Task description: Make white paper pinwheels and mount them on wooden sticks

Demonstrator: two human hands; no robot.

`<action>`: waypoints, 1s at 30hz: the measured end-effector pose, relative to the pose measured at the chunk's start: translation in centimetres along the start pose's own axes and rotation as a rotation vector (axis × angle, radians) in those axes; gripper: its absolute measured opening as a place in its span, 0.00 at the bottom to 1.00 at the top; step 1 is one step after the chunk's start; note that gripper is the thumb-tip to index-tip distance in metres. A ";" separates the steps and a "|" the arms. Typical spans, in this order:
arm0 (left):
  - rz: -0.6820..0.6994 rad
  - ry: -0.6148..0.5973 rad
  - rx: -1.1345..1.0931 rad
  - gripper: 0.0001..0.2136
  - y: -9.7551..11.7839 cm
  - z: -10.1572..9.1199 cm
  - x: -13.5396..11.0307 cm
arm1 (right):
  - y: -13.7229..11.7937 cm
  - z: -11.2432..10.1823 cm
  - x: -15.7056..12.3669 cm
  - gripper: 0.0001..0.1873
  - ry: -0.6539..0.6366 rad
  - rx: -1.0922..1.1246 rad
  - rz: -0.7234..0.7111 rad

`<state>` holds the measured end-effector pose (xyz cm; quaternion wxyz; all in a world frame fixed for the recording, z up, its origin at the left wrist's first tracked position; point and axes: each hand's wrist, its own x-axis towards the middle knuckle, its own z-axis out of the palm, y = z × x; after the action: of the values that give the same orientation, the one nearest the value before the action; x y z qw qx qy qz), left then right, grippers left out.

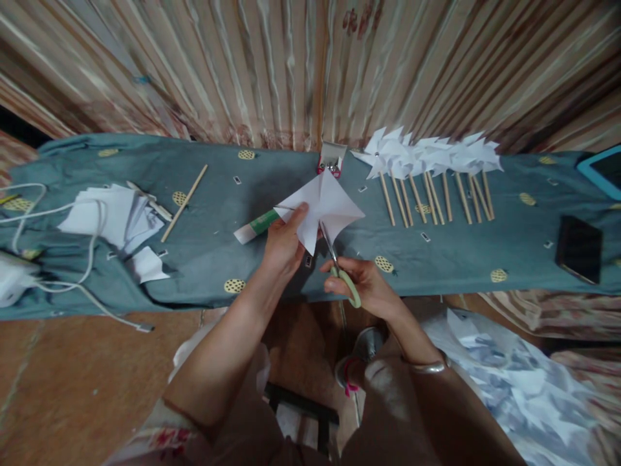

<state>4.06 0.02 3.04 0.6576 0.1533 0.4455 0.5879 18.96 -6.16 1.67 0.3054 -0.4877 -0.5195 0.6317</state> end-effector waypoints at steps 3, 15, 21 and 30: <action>0.031 -0.012 -0.022 0.03 0.1 0.0 0.1 | -0.1 -0.3 -0.3 0.22 -0.053 -0.071 -0.004; 0.100 -0.001 -0.050 0.02 1.2 -0.7 1.0 | -1.1 -3.1 -2.1 0.29 -0.236 0.059 0.039; 0.029 -0.105 0.065 0.07 -0.2 -0.6 0.4 | -0.8 -4.4 -1.1 0.24 0.446 0.015 -0.172; -0.126 -0.171 0.263 0.13 -1.9 -0.5 -0.5 | 0.0 -4.6 0.1 0.24 0.431 0.075 -0.142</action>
<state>4.91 -1.13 1.57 0.7029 0.2594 0.4696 0.4671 23.27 -4.46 1.68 0.4712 -0.5617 -0.4514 0.5087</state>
